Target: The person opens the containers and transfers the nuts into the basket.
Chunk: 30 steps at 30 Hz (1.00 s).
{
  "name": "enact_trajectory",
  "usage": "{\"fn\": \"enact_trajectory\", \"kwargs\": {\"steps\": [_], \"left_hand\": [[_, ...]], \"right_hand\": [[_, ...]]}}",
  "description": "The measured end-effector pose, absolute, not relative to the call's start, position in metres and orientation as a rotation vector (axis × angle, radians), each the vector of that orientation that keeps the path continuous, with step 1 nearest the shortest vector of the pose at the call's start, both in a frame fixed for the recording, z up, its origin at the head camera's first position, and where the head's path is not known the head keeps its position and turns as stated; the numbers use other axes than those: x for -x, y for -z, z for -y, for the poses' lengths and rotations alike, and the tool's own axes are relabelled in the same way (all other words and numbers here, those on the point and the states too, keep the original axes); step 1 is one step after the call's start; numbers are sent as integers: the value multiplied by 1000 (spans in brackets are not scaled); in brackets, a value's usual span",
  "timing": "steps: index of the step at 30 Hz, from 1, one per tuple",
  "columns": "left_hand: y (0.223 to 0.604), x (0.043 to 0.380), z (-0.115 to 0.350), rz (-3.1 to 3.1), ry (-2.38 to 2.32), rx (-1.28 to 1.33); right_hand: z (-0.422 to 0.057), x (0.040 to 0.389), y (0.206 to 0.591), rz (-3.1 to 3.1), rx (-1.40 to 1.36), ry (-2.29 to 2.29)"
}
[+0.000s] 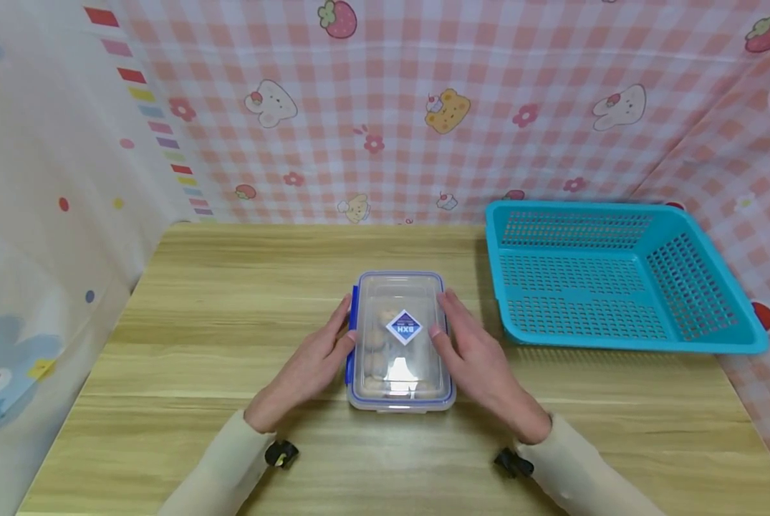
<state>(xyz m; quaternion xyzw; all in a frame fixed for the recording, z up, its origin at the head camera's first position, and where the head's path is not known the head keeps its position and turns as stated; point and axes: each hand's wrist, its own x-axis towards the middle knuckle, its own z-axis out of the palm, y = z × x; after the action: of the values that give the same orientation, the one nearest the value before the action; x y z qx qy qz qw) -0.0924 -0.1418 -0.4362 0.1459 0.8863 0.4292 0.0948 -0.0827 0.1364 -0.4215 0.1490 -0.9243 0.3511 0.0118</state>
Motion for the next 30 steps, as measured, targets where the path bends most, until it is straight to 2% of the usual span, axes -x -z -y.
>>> {"fn": "enact_trajectory", "kwargs": {"steps": [12,24,30], "left_hand": [[441,97,139,-2717,-1280,-411],[448,102,123,-2795,-1396,-445],[451,99,127,-2804,-1469,-345]], "right_hand": [[-124,88,423,2927,-651,-706],[-116,88,427,2956,-676,-597],[-118,89,430,2933,-710,-597]]}}
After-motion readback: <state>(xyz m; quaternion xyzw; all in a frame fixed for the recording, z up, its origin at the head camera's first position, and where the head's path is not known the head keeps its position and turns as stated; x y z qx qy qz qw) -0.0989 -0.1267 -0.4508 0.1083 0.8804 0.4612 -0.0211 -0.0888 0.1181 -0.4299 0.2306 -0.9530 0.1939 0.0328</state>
